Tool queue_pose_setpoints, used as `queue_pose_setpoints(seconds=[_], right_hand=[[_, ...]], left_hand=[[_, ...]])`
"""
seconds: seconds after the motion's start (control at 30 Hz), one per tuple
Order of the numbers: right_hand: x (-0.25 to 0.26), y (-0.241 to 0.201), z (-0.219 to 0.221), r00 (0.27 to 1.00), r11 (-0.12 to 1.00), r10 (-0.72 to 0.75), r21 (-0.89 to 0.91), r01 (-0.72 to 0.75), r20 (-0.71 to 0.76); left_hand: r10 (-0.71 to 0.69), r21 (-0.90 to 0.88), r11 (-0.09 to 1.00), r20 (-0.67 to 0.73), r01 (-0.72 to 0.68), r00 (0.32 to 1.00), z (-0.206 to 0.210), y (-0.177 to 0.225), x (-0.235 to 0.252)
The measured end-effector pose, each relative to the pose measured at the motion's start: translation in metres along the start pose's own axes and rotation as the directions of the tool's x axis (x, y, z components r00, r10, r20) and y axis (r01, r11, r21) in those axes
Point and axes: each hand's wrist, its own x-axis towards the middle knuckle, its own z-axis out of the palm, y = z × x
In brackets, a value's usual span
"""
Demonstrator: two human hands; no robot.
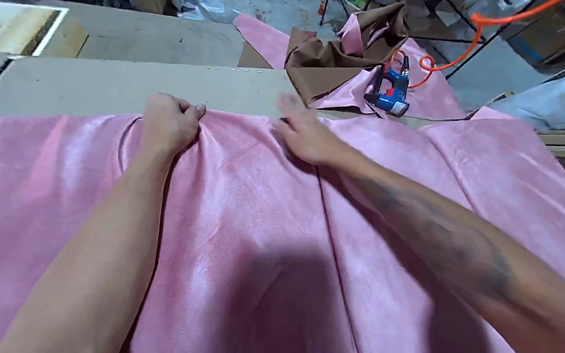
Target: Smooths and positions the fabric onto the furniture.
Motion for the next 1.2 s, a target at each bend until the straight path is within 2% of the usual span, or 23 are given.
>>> queue_pose_setpoints(seconds=[0.03,0.07,0.1,0.17,0.2,0.23,0.27,0.37,0.4,0.53,0.6,0.63,0.7,0.77,0.83,0.87,0.93,1.0,1.03,1.1,1.13,1.17,1.2], right_hand=[[-0.022,0.008,-0.006,0.997,0.999,0.024,-0.037,-0.022,0.074],[-0.052,-0.008,-0.024,0.966,0.984,0.123,-0.156,-0.089,0.228],[-0.091,-0.042,-0.047,0.894,0.954,0.236,-0.267,-0.138,0.381],[-0.175,-0.116,-0.078,0.729,0.923,0.364,-0.329,-0.199,0.58],[-0.201,-0.142,-0.083,0.659,0.908,0.41,-0.349,-0.231,0.631],[-0.214,-0.152,-0.081,0.633,0.896,0.437,-0.373,-0.243,0.639],[-0.212,-0.147,-0.074,0.642,0.896,0.432,-0.38,-0.229,0.633],[-0.154,-0.066,-0.027,0.755,0.909,0.301,-0.414,-0.043,0.583],[-0.117,-0.034,-0.009,0.747,0.921,0.271,-0.39,-0.017,0.607],[0.023,0.067,0.055,0.605,0.936,0.267,-0.351,0.022,0.75],[0.054,0.087,0.057,0.622,0.935,0.309,-0.35,-0.058,0.719],[0.055,0.079,0.048,0.689,0.936,0.323,-0.329,-0.13,0.649],[0.01,0.022,0.006,0.842,0.932,0.315,-0.313,-0.186,0.437],[-0.098,-0.079,-0.055,0.878,0.929,0.328,-0.286,-0.233,0.348],[-0.224,-0.169,-0.099,0.852,0.917,0.384,-0.252,-0.309,0.356],[-0.273,-0.201,-0.111,0.808,0.897,0.435,-0.272,-0.349,0.397],[-0.322,-0.232,-0.118,0.705,0.842,0.529,-0.395,-0.367,0.473],[-0.3,-0.216,-0.103,0.672,0.818,0.563,-0.441,-0.37,0.48],[-0.278,-0.189,-0.089,0.697,0.82,0.546,-0.467,-0.33,0.466],[-0.212,-0.123,-0.055,0.732,0.839,0.485,-0.492,-0.234,0.479],[-0.166,-0.099,-0.039,0.703,0.844,0.477,-0.497,-0.201,0.527],[-0.111,-0.088,-0.028,0.621,0.831,0.515,-0.522,-0.193,0.59],[-0.048,-0.086,-0.02,0.455,0.781,0.606,-0.597,-0.183,0.653]], left_hand=[[-0.011,0.001,1.0,-0.028,0.011,1.0,-0.002,0.003,-0.002],[-0.037,0.017,0.999,-0.027,0.038,0.999,-0.002,0.004,-0.004],[-0.07,0.037,0.997,-0.012,0.07,0.997,-0.002,0.004,-0.004],[-0.116,0.07,0.991,0.02,0.115,0.993,0.001,0.004,-0.003],[-0.122,0.085,0.989,0.022,0.119,0.992,0.002,0.003,-0.001],[-0.137,0.093,0.987,0.027,0.134,0.99,0.003,0.004,0.001],[-0.151,0.099,0.984,0.03,0.148,0.988,0.005,0.004,0.001],[-0.159,0.1,0.983,0.028,0.155,0.987,0.008,0.006,-0.004],[-0.157,0.088,0.984,0.023,0.154,0.987,0.005,0.006,-0.005],[-0.151,0.097,0.984,0.018,0.149,0.988,0.006,-0.002,-0.003],[-0.153,0.107,0.983,0.016,0.151,0.988,0.009,0.004,-0.004],[-0.162,0.107,0.981,0.01,0.16,0.987,0.006,0.006,-0.005],[-0.175,0.109,0.979,0.001,0.174,0.985,0.002,0.009,-0.002],[-0.179,0.135,0.975,0.012,0.175,0.984,0.01,0.002,0.004],[-0.177,0.163,0.971,0.002,0.174,0.984,0.025,-0.008,0.015],[-0.174,0.163,0.971,-0.022,0.176,0.984,0.031,-0.012,0.021],[-0.17,0.167,0.97,-0.052,0.177,0.984,0.036,-0.018,0.021],[-0.164,0.185,0.968,-0.047,0.17,0.985,0.032,-0.013,0.015],[-0.152,0.175,0.972,-0.028,0.154,0.988,0.028,-0.006,0.01],[-0.155,0.151,0.976,-0.009,0.154,0.988,0.022,0.0,0.003],[-0.164,0.146,0.976,-0.011,0.164,0.986,0.019,0.001,0.004],[-0.174,0.153,0.973,-0.018,0.175,0.985,0.02,-0.002,0.006],[-0.175,0.172,0.969,-0.032,0.178,0.984,0.025,-0.008,0.012]])
